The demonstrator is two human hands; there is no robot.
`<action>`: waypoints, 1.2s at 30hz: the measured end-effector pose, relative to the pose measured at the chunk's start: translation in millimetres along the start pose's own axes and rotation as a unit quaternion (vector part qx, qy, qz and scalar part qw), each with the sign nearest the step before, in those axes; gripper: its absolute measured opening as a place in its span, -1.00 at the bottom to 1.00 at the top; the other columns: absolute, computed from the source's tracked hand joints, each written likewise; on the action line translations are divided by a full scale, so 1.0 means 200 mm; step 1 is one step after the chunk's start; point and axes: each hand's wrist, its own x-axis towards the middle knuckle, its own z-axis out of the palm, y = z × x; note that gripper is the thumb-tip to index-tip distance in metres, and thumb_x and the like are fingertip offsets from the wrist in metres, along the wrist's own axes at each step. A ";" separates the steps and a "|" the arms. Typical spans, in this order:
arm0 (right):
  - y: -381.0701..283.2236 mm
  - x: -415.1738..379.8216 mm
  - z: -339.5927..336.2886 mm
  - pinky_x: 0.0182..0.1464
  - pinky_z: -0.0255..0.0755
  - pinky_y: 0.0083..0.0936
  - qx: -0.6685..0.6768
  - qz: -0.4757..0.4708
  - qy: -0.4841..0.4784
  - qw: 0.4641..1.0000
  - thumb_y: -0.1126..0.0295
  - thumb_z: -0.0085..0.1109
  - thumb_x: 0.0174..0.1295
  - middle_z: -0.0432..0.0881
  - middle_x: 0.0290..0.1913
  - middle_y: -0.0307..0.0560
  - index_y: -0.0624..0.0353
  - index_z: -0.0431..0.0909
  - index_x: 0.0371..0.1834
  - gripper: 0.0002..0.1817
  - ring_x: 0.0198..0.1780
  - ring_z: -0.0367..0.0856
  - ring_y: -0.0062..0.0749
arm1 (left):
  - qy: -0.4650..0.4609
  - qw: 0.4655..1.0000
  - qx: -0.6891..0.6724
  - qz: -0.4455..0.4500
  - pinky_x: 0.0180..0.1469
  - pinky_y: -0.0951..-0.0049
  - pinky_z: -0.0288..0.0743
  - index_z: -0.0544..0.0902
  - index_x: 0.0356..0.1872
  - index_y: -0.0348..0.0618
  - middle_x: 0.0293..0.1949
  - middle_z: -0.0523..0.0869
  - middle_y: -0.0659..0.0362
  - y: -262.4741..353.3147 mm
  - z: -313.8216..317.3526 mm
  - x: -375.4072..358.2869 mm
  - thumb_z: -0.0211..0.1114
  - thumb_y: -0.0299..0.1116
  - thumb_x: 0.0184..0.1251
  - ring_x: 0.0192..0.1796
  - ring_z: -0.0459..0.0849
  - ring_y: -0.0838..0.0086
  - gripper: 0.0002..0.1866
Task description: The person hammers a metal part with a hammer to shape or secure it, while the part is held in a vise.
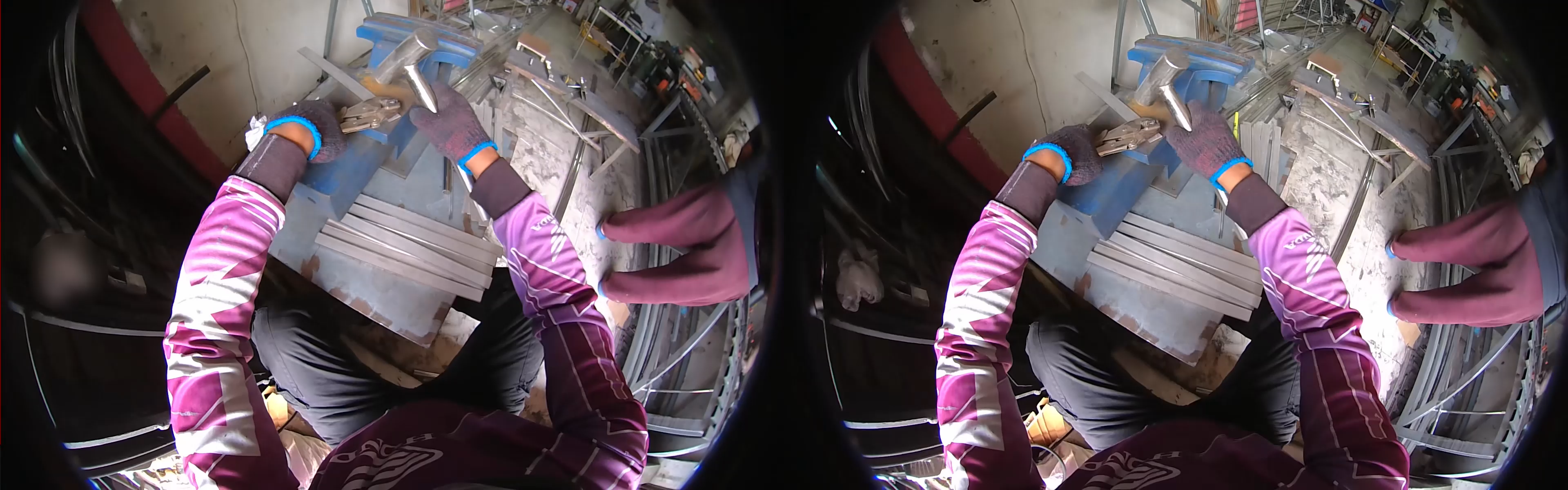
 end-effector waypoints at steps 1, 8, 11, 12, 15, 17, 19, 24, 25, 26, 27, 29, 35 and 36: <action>0.06 0.02 0.06 0.04 0.50 0.01 0.016 -0.021 0.039 0.999 0.13 0.26 0.20 0.65 -0.13 0.36 0.28 0.53 -0.08 -0.58 -0.01 0.62 0.29 | -0.001 1.000 0.001 0.000 0.20 0.11 0.57 0.72 0.07 -0.23 0.06 0.72 -0.23 0.00 0.01 0.00 0.22 -0.26 0.13 0.16 0.70 -0.06 -0.53; 0.10 0.04 0.21 -0.05 0.54 -0.29 0.128 -0.009 0.104 0.986 0.35 0.37 0.10 0.64 -0.25 0.00 0.23 0.56 -0.06 -0.65 -0.19 0.62 -0.27 | 0.018 0.996 -0.027 0.089 0.11 0.04 0.58 0.68 0.08 -0.19 -0.05 0.76 -0.21 -0.17 0.26 0.14 0.15 -0.09 0.28 0.01 0.74 -0.07 -0.52; 0.08 0.05 0.24 -0.02 0.55 -0.13 0.233 -0.026 0.076 0.969 0.29 0.36 0.08 0.67 -0.19 0.21 0.20 0.59 -0.09 -0.65 -0.10 0.66 0.13 | 0.011 0.997 -0.016 0.076 0.10 0.05 0.58 0.68 0.06 -0.19 -0.08 0.76 -0.21 -0.16 0.24 0.12 0.15 -0.09 0.27 -0.01 0.75 -0.05 -0.52; 0.06 0.06 0.25 -0.02 0.55 -0.13 0.234 -0.028 0.076 0.969 0.29 0.36 0.08 0.67 -0.19 0.21 0.20 0.59 -0.09 -0.65 -0.10 0.66 0.13 | 0.013 0.997 -0.015 0.075 0.10 0.05 0.58 0.68 0.06 -0.19 -0.08 0.76 -0.21 -0.16 0.22 0.11 0.15 -0.09 0.27 -0.01 0.75 -0.05 -0.52; 0.08 0.11 0.30 -0.02 0.56 -0.18 0.218 0.003 0.062 0.974 0.28 0.36 0.10 0.67 -0.24 0.14 0.19 0.60 -0.18 -0.71 -0.14 0.68 -0.01 | -0.005 0.998 -0.013 0.066 0.10 0.06 0.58 0.68 0.07 -0.21 -0.08 0.77 -0.21 -0.16 0.20 0.10 0.16 -0.08 0.25 -0.03 0.76 -0.05 -0.51; 0.07 0.12 0.32 -0.09 0.57 -0.23 0.182 0.013 0.077 0.980 0.30 0.33 0.10 0.63 -0.35 0.06 0.20 0.58 -0.25 -0.75 -0.25 0.66 -0.14 | -0.008 0.997 -0.045 0.062 0.07 0.08 0.58 0.68 0.06 -0.24 -0.09 0.77 -0.20 -0.18 0.21 0.11 0.17 -0.09 0.23 -0.04 0.76 -0.05 -0.50; -0.02 0.09 0.26 -0.17 0.57 -0.22 0.223 0.106 0.051 0.968 0.31 0.31 0.09 0.61 -0.40 0.03 0.21 0.57 -0.26 -0.76 -0.32 0.64 -0.17 | 0.023 0.996 -0.057 0.062 0.05 0.09 0.59 0.67 0.04 -0.28 -0.11 0.77 -0.21 -0.20 0.24 0.11 0.19 -0.12 0.21 -0.05 0.76 -0.05 -0.51; -0.03 0.01 0.27 -0.45 0.52 -0.24 0.323 0.183 0.046 0.928 0.33 0.27 0.08 0.55 -0.52 -0.03 0.23 0.54 -0.29 -0.78 -0.52 0.57 -0.26 | 0.053 0.991 -0.120 0.016 -0.04 0.13 0.62 0.66 0.00 -0.38 -0.13 0.76 -0.25 -0.25 0.25 0.14 0.25 -0.23 0.15 -0.07 0.76 -0.05 -0.54; -0.01 -0.01 0.30 -0.50 0.48 -0.29 0.321 0.152 0.072 0.932 0.35 0.28 0.08 0.54 -0.53 -0.06 0.21 0.53 -0.30 -0.79 -0.56 0.54 -0.32 | 0.036 0.990 -0.133 0.003 -0.05 0.13 0.62 0.65 0.00 -0.39 -0.12 0.76 -0.26 -0.26 0.25 0.16 0.26 -0.25 0.14 -0.07 0.76 -0.06 -0.54; 0.02 -0.02 0.32 -0.55 0.45 -0.34 0.318 0.122 0.098 0.935 0.37 0.29 0.07 0.54 -0.54 -0.10 0.19 0.53 -0.31 -0.81 -0.60 0.51 -0.37 | 0.018 0.989 -0.147 -0.009 -0.06 0.13 0.62 0.65 0.00 -0.41 -0.12 0.75 -0.28 -0.27 0.25 0.18 0.27 -0.26 0.13 -0.07 0.76 -0.06 -0.54; 0.06 -0.05 0.33 -0.55 0.45 -0.34 0.316 0.124 0.100 0.935 0.37 0.29 0.07 0.54 -0.54 -0.10 0.19 0.53 -0.31 -0.81 -0.60 0.51 -0.37 | 0.017 0.989 -0.148 -0.006 -0.06 0.13 0.62 0.65 0.00 -0.41 -0.12 0.75 -0.28 -0.26 0.27 0.19 0.27 -0.26 0.13 -0.07 0.76 -0.06 -0.54; 0.00 -0.12 0.29 -0.57 0.43 -0.43 0.415 0.179 0.089 0.888 0.41 0.32 0.06 0.52 -0.56 -0.17 0.15 0.53 -0.33 -0.83 -0.62 0.48 -0.47 | 0.008 0.997 -0.076 0.017 -0.03 0.11 0.61 0.65 0.02 -0.39 -0.09 0.75 -0.28 -0.21 0.23 0.15 0.24 -0.21 0.19 -0.03 0.75 -0.09 -0.52; 0.03 -0.24 0.23 -0.61 0.37 -0.50 0.463 0.212 0.065 0.858 0.38 0.32 0.15 0.48 -0.60 -0.26 0.12 0.52 -0.32 -0.84 -0.64 0.45 -0.54 | 0.011 0.999 -0.026 0.036 0.13 0.07 0.57 0.67 0.02 -0.39 -0.03 0.73 -0.28 -0.18 0.22 0.14 0.17 -0.09 0.28 0.04 0.72 -0.14 -0.48; 0.06 -0.28 0.20 -0.63 0.35 -0.52 0.473 0.207 0.052 0.855 0.36 0.31 0.19 0.46 -0.61 -0.27 0.11 0.51 -0.32 -0.85 -0.65 0.43 -0.56 | 0.006 0.999 -0.030 0.027 0.13 0.07 0.57 0.67 0.00 -0.39 -0.03 0.73 -0.27 -0.18 0.22 0.14 0.17 -0.10 0.28 0.03 0.72 -0.14 -0.50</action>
